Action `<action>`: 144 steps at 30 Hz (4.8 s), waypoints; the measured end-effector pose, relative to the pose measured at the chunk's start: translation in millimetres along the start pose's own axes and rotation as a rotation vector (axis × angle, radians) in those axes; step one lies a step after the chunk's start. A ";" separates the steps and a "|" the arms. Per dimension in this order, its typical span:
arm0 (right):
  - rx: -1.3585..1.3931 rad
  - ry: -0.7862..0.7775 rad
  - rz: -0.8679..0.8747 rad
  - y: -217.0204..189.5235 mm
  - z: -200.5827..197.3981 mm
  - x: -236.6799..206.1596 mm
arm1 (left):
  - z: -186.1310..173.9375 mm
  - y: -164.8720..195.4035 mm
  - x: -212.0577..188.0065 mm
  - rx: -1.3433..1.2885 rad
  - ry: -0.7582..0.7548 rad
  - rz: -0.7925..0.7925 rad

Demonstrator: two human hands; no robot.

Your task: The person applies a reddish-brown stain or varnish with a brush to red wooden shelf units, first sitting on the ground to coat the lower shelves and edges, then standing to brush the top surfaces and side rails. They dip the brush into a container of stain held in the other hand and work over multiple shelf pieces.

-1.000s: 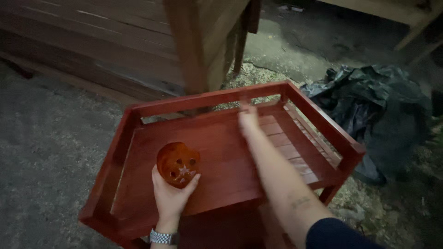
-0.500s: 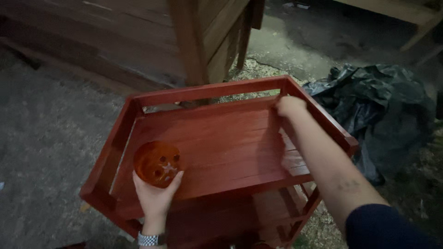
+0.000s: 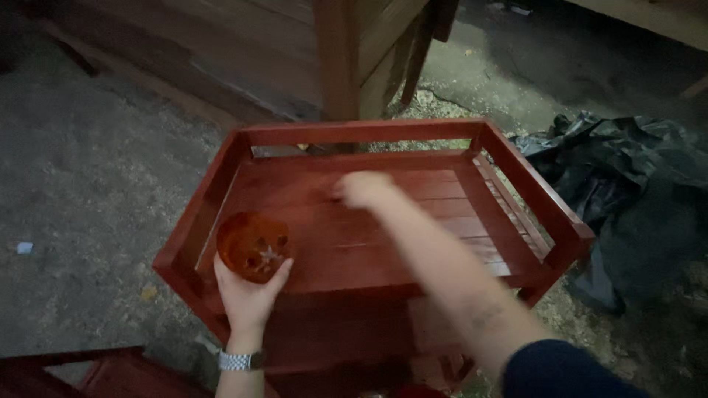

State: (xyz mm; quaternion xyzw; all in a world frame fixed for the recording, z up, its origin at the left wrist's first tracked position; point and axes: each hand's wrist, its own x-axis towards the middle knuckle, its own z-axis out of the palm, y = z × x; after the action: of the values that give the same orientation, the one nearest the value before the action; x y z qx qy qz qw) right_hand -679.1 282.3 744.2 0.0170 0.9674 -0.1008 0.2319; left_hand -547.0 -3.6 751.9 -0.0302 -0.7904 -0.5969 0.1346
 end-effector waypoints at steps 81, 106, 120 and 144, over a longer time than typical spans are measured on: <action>1.794 0.475 0.013 -81.2 99.2 -97.9 | -63.1 -66.5 -22.5 -0.090 0.006 0.022; 1.097 0.888 -0.504 -12.1 182.2 -241.5 | -57.7 -14.2 -201.6 -0.062 0.130 0.106; 0.298 1.648 0.126 208.9 226.0 -404.2 | -89.0 -25.2 -268.1 -0.042 0.076 0.117; 0.603 1.168 -0.536 -52.3 273.8 -292.1 | -217.7 -30.8 -316.7 0.023 -0.109 -0.031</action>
State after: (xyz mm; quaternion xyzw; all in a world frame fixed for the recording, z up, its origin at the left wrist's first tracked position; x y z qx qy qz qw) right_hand -300.8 179.5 647.3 -0.1068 0.8345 -0.3920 -0.3722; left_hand -210.3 -183.8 698.9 -0.0488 -0.8038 -0.5871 0.0826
